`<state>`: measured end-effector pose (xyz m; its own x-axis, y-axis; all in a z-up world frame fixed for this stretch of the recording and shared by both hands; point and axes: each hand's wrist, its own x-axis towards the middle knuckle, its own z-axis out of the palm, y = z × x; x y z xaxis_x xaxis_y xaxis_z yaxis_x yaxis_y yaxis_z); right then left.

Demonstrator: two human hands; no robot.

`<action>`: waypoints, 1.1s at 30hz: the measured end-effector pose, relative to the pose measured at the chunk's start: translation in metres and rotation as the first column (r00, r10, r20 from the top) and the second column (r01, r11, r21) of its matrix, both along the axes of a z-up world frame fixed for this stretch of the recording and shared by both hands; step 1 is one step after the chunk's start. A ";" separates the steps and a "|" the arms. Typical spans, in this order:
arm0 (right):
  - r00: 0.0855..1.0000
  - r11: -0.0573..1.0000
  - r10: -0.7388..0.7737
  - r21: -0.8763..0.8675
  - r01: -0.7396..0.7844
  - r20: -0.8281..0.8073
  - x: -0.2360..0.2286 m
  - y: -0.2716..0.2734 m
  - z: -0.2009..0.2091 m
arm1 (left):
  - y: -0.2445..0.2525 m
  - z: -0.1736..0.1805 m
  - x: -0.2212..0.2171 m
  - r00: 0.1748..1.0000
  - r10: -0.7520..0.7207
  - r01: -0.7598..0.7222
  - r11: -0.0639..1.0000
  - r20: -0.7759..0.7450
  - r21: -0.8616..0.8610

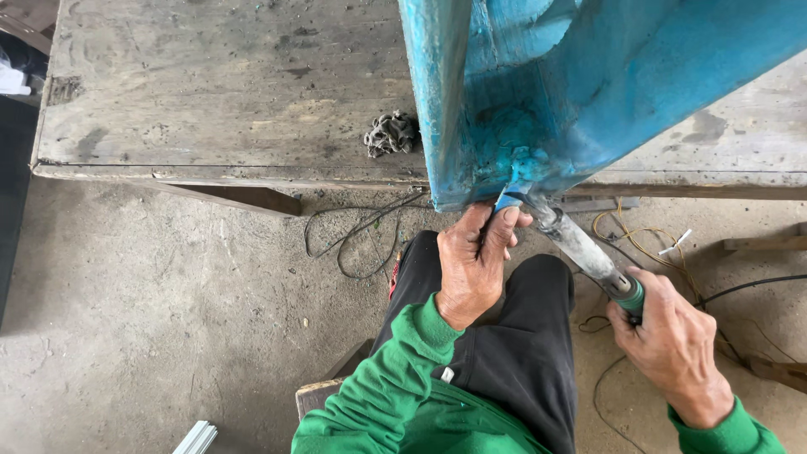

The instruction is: The person repairs a blue plastic bin by melting a plastic strip onto a crack using a heat gun and a soldering iron.

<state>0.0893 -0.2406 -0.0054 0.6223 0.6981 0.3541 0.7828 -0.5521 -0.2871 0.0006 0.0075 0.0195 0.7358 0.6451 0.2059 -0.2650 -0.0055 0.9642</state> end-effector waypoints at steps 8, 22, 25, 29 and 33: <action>0.999 0.999 -0.020 -0.035 0.021 0.034 0.010 0.011 0.005 | 0.001 0.003 -0.001 0.999 -0.015 0.012 0.998 -0.039 -0.068; 0.997 0.996 -0.006 -0.087 0.012 0.078 0.015 0.011 0.007 | 0.001 0.001 0.000 0.998 -0.018 0.014 0.998 -0.052 -0.066; 0.996 0.996 -0.012 -0.091 0.019 0.083 0.014 0.009 0.008 | 0.001 0.001 0.000 0.999 -0.012 0.009 0.999 -0.048 -0.051; 0.996 0.994 -0.031 -0.103 0.040 0.085 0.015 0.009 0.007 | 0.002 0.003 -0.001 0.999 -0.011 0.010 1.000 -0.049 -0.024; 0.994 0.991 -0.062 -0.111 0.072 0.092 0.012 0.007 0.006 | 0.002 0.004 -0.002 0.998 -0.026 0.022 0.998 -0.059 -0.065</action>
